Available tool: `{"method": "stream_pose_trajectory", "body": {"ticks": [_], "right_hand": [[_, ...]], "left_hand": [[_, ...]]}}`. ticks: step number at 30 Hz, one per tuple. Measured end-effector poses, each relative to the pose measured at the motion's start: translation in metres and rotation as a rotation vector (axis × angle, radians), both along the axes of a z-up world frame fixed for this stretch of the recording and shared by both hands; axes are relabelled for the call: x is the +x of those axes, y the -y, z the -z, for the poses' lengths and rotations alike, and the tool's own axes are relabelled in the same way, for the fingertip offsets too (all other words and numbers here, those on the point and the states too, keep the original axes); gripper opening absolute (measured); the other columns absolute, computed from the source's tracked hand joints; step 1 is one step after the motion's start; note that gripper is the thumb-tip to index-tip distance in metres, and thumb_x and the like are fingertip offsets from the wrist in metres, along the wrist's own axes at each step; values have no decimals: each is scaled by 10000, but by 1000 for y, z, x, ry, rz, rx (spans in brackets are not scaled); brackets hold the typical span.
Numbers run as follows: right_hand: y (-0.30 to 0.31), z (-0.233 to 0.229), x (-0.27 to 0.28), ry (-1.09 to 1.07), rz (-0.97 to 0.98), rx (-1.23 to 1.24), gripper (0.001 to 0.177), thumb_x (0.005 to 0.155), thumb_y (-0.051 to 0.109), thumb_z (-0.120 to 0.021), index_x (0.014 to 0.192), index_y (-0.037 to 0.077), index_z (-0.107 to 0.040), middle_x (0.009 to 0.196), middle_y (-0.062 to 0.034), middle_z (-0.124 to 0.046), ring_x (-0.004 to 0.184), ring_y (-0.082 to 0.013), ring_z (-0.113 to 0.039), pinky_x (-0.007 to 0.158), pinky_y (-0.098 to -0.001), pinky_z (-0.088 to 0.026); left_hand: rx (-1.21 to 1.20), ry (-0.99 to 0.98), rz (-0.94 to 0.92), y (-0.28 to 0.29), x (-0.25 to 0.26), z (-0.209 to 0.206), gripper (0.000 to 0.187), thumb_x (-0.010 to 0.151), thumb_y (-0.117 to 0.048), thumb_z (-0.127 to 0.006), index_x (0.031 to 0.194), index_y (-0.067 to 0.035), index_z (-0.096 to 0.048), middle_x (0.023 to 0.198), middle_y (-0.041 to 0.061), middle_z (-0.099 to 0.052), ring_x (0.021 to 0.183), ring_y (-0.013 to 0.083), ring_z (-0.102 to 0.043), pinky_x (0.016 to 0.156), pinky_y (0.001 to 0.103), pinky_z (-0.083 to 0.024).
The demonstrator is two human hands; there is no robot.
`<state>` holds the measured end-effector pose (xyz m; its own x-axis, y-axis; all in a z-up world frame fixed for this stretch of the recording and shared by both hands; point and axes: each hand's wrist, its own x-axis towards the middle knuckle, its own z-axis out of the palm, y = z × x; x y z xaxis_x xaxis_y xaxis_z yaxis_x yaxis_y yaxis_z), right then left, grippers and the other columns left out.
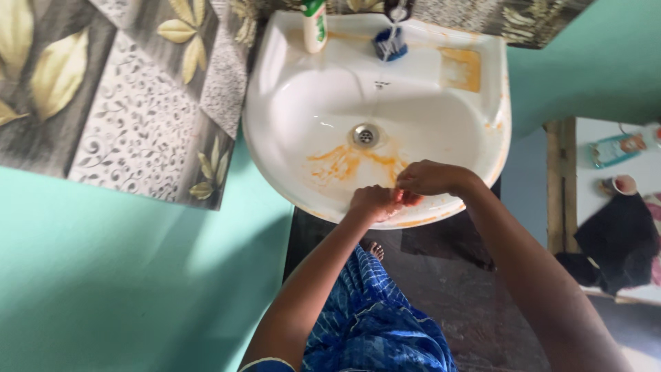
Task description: The person scrubs a white ceramic sink with a blue brush, rinses the brush, and wipes the sink and surrounding tiled wall with a dark cloth. They also wash their hands and rinse the cloth under running water.
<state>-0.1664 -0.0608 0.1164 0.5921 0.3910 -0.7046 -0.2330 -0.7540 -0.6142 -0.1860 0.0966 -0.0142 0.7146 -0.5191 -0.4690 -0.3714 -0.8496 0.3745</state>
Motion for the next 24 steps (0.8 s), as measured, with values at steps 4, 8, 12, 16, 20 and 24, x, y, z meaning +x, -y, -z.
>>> {"method": "stream_pose_trajectory", "body": {"ticks": [4, 8, 12, 16, 20, 24], "right_hand": [[59, 12, -18, 307, -183, -279, 339, 997, 271, -535, 1052, 113, -829, 1022, -71, -752, 932, -207, -713, 889, -349, -545], [111, 16, -35, 411, 319, -149, 323, 975, 216, -514, 1042, 66, -793, 977, -80, -798, 890, -209, -777, 851, -345, -600], [137, 32, -59, 691, 592, -344, 371, 1065, 283, -476, 1219, 85, -749, 1051, -172, -760, 949, -294, -735, 893, -412, -565], [139, 89, -82, 1225, 584, -146, 440, 1100, 300, -473, 1349, -37, -606, 1340, -245, -640, 1209, -415, -638, 1011, -467, -520], [111, 121, -81, 1491, 272, -605, 500, 1148, 352, -418, 1432, -33, -564, 1437, -306, -619, 1344, -494, -577, 1132, -525, -328], [46, 104, -85, 1371, -31, -575, 513, 1139, 259, -332, 936, 15, -735, 979, -189, -754, 1025, -365, -741, 1221, -650, -313]], "left_hand": [[-186, 181, 98, 48, -33, -18, 633, 964, -579, -461, 1357, -94, -571, 1040, 152, -735, 908, 314, -733, 757, 467, -577], [-221, 404, 58, 97, -48, -23, 665, 1047, -578, -454, 1411, -24, -507, 1163, 215, -701, 949, 371, -732, 735, 453, -597], [-216, 404, -48, 146, -39, -11, 701, 1013, -559, -477, 1414, 15, -479, 1286, 296, -619, 1017, 433, -694, 766, 475, -595], [-331, 171, -60, 183, -8, 31, 789, 1046, -516, -454, 1574, 42, -269, 1548, 359, -328, 1342, 511, -444, 1039, 544, -452], [-450, 71, 359, 169, 37, 82, 925, 971, -621, -468, 1627, -85, -96, 1707, 230, 24, 1574, 447, -13, 1272, 513, -146], [-61, -430, 119, 61, 50, 92, 858, 981, -752, -153, 1665, -246, -40, 1737, 30, 82, 1602, 319, 16, 1274, 597, -47]]}}
